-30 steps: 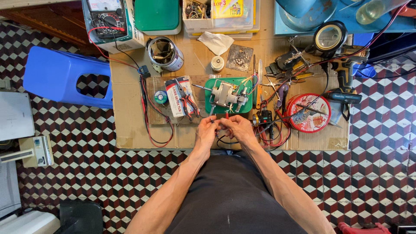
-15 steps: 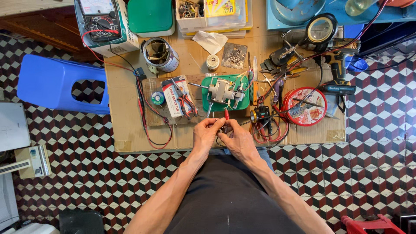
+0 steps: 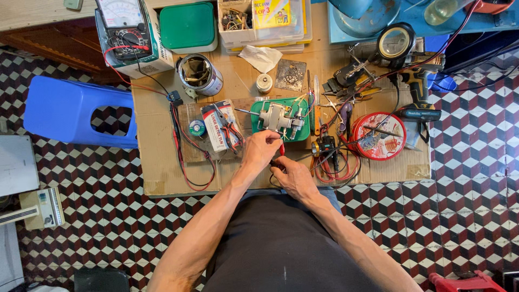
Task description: The person works on a small motor or fan assembly on a cluttered workbench, connecting wires and using a multimeter to test electrical continuity. They move to the wall to retrieve a cable, return to the bench, and continue testing the device with probes.
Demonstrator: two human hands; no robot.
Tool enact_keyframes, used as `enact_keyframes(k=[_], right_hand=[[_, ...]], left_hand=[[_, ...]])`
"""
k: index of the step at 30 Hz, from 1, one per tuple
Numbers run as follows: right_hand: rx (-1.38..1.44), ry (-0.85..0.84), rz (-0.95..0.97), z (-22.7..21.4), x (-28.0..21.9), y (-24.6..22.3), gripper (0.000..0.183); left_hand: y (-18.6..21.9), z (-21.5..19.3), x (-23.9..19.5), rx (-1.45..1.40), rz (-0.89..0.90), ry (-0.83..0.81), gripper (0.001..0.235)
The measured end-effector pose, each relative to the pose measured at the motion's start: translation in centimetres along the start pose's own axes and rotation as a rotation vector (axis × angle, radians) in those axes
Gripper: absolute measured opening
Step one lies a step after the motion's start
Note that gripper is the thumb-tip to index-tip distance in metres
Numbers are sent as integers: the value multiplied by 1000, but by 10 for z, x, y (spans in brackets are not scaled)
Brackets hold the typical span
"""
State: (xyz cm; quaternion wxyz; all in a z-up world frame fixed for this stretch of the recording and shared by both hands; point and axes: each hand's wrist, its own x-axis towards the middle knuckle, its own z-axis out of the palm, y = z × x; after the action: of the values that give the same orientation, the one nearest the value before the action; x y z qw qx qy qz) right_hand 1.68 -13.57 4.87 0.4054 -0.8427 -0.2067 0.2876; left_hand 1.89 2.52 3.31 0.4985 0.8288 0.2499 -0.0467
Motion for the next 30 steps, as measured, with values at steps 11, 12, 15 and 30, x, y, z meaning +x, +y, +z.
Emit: enact_keyframes(k=[11, 12, 15, 30], right_hand=[[87, -59, 102, -5, 5, -2, 37], [223, 4, 161, -8, 4, 1, 35], [536, 177, 300, -16, 9, 16, 33], [910, 137, 356, -18, 48, 26, 34]], left_hand=[[15, -15, -2, 175, 451, 84, 9], [13, -18, 0, 217, 499, 77, 10], [8, -27, 8, 315, 601, 30, 13], [9, -16, 7, 210, 421, -17, 15]])
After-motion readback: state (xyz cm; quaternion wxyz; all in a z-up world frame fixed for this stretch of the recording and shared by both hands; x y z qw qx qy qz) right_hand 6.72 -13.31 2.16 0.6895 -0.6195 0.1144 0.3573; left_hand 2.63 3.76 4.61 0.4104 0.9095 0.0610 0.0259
